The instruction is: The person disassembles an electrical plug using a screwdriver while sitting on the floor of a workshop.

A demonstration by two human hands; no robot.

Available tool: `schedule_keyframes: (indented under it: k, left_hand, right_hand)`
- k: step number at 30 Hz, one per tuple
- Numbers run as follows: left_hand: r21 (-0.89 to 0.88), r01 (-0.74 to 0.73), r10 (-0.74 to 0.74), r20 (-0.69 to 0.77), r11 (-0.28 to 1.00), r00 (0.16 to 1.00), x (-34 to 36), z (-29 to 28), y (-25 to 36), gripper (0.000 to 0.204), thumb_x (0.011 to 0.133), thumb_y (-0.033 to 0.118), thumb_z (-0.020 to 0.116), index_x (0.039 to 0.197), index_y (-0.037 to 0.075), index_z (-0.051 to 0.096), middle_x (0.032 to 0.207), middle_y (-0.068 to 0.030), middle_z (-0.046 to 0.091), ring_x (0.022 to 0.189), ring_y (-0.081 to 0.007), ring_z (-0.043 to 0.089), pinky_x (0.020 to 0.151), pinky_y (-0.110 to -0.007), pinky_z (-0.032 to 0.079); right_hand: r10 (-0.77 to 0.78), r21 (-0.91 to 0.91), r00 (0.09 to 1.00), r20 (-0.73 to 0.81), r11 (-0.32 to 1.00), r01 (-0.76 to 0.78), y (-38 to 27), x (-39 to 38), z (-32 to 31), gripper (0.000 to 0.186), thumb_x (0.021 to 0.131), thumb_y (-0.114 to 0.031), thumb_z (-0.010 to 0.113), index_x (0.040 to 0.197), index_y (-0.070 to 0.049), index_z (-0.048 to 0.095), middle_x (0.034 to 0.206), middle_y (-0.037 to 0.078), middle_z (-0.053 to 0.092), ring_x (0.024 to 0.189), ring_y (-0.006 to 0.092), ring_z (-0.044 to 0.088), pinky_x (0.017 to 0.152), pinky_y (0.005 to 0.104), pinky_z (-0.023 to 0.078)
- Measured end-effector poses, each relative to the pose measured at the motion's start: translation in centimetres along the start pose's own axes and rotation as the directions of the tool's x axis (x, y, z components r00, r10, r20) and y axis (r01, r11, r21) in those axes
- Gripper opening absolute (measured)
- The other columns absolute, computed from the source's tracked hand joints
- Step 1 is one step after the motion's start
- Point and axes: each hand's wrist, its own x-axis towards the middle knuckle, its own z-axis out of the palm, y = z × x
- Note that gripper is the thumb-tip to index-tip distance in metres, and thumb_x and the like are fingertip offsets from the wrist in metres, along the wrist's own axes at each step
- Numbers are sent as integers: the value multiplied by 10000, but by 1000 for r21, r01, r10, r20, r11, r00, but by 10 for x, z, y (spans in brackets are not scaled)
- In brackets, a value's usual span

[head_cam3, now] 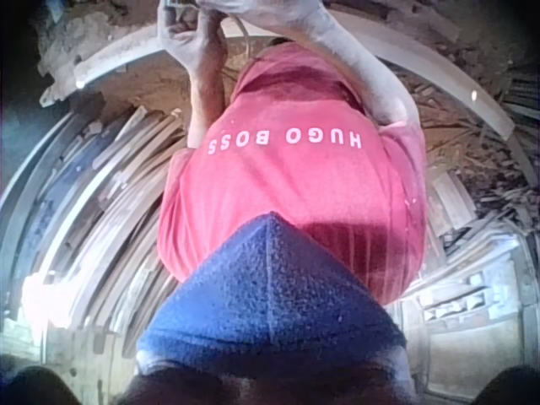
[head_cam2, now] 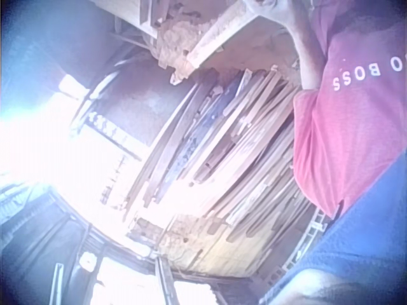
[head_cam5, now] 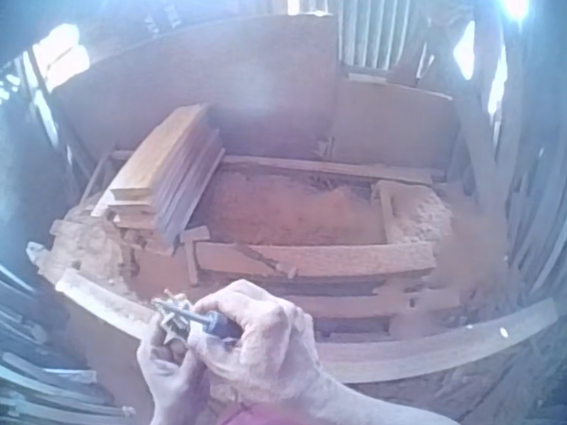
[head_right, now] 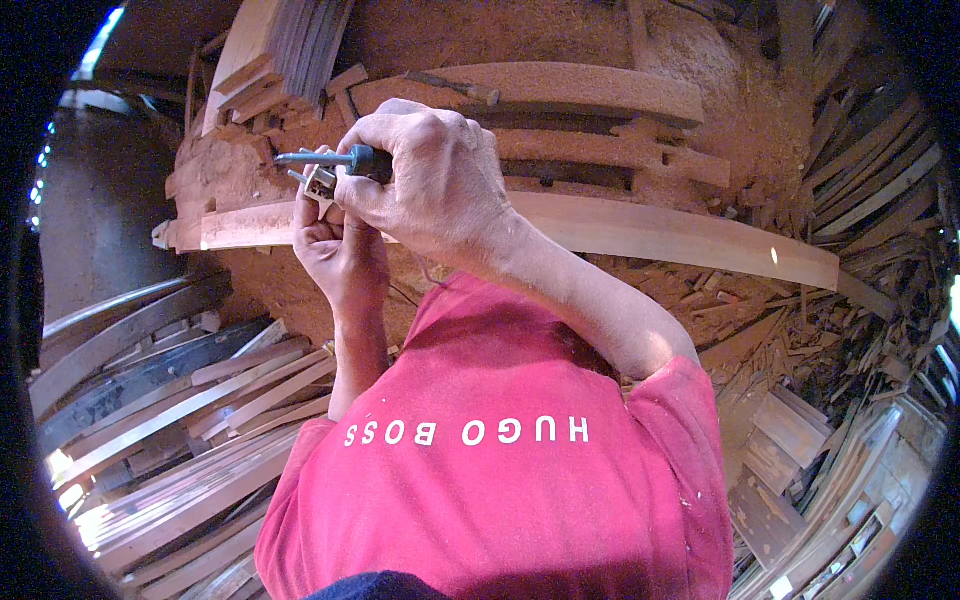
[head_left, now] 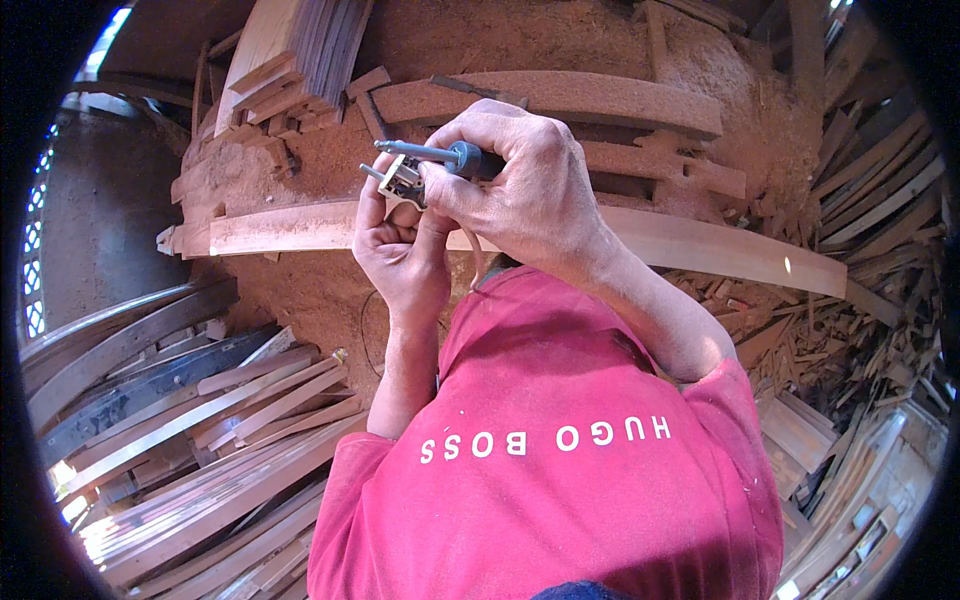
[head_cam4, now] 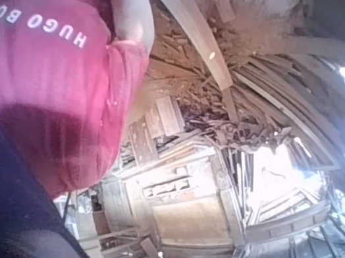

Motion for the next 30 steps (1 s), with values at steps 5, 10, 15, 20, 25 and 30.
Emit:
schedule_keyframes:
  k: [5, 10, 15, 20, 25, 30]
  left_hand:
    - [-54, 17, -18, -27, 998, 999, -3, 2, -3, 660, 828, 14, 749, 1385, -22, 398, 1111, -145, 682, 999, -148, 650, 834, -240, 517]
    - [-82, 20, -24, -52, 996, 998, -5, 4, -7, 675, 818, 1, 753, 1388, -17, 394, 1094, -141, 687, 990, -142, 651, 824, -234, 519]
    - [-89, 42, -47, -56, 995, 997, -8, 7, -5, 679, 819, -10, 747, 1393, -21, 385, 959, -123, 712, 870, -130, 676, 742, -217, 526]
    - [-21, 46, -47, -57, 999, 997, -10, 5, -7, 677, 829, -6, 739, 1398, -25, 375, 828, -96, 710, 768, -119, 679, 662, -198, 512]
    - [-8, 36, -36, -27, 999, 999, -12, 3, -9, 689, 827, 20, 751, 1401, -21, 373, 873, -109, 713, 794, -134, 686, 677, -209, 526]
    - [-3, 20, -20, -10, 1000, 1000, -12, 2, -9, 686, 823, 31, 758, 1397, -13, 384, 950, -129, 713, 831, -146, 689, 712, -227, 543]
  right_hand:
    - [-33, -83, 999, 2, 996, 33, -1, 1, -1, 191, 701, -126, 713, 861, -23, 695, 747, 98, 637, 681, 215, 651, 634, 327, 515]
    - [30, -99, 997, 71, 995, -22, -2, 6, -5, 198, 704, -141, 709, 858, -17, 693, 757, 108, 645, 691, 246, 655, 654, 351, 517]
    - [70, -132, 987, 145, 990, -51, -1, 9, -10, 230, 718, -204, 716, 871, -33, 703, 811, 124, 671, 746, 284, 671, 691, 388, 530]
    - [116, -198, 968, 222, 978, -72, 0, 12, -16, 297, 728, -320, 712, 884, -67, 716, 877, 143, 691, 820, 328, 683, 743, 443, 545]
    - [109, -229, 960, 258, 972, -49, -3, 13, -19, 238, 724, -213, 724, 873, -29, 701, 792, 123, 672, 757, 278, 676, 703, 380, 529]
    - [145, -174, 948, 282, 980, -98, -3, 14, -20, 247, 720, -207, 720, 874, -15, 695, 771, 138, 677, 723, 274, 681, 677, 374, 529]
